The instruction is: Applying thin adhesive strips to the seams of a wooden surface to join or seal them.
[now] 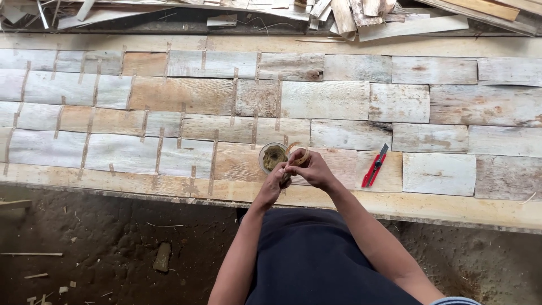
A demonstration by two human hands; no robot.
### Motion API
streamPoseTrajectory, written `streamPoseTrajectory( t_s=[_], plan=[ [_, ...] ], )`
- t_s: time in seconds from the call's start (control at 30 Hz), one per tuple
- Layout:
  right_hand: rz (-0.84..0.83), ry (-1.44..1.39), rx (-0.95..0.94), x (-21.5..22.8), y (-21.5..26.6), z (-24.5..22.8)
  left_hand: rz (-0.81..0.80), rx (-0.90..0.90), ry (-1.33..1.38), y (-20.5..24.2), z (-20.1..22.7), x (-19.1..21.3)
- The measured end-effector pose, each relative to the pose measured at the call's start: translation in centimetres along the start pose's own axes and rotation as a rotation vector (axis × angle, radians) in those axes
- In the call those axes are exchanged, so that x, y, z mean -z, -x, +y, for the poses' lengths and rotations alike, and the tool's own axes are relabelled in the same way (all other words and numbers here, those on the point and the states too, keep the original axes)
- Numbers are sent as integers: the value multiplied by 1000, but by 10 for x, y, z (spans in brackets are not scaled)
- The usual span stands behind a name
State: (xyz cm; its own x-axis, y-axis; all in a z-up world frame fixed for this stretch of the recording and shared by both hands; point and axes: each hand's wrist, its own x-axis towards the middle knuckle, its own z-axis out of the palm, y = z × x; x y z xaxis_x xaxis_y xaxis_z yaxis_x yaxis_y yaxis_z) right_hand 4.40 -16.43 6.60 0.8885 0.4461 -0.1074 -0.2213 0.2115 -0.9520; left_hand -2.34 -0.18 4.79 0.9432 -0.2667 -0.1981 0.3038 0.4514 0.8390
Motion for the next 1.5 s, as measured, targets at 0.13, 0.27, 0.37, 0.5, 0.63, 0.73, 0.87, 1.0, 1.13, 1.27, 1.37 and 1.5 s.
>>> streamPoseTrajectory(
  t_s=[0.13,0.27,0.37,0.5,0.63,0.73,0.87,1.0,1.13,1.27,1.37,1.5],
  plan=[
    [22,-83,17,-1,3,-4,-18,43,75,-10,-27,18],
    [37,-161,0,7,2,5,-4,103,219,-15,-22,11],
    [45,-220,-11,11,3,15,20,158,323,-15,-25,6],
    [22,-279,-69,21,-2,47,48,243,466,-8,-15,-2],
    [-14,-357,-110,11,-7,55,97,235,543,-1,-19,4],
    [-24,-370,-108,7,-11,61,126,221,546,4,-31,21],
    [90,-426,-108,14,-16,45,213,157,498,12,-37,59],
    [289,-188,-168,13,-12,13,556,197,247,16,-31,96],
    [373,-4,-307,35,-12,30,774,215,-127,3,-37,144],
    [369,179,-345,36,-15,36,717,269,-611,-8,-18,178],
    [394,191,-371,23,-22,24,646,341,-894,-20,-23,205],
    [437,175,-398,0,-26,16,544,330,-1173,-33,-29,224]
  ],
)
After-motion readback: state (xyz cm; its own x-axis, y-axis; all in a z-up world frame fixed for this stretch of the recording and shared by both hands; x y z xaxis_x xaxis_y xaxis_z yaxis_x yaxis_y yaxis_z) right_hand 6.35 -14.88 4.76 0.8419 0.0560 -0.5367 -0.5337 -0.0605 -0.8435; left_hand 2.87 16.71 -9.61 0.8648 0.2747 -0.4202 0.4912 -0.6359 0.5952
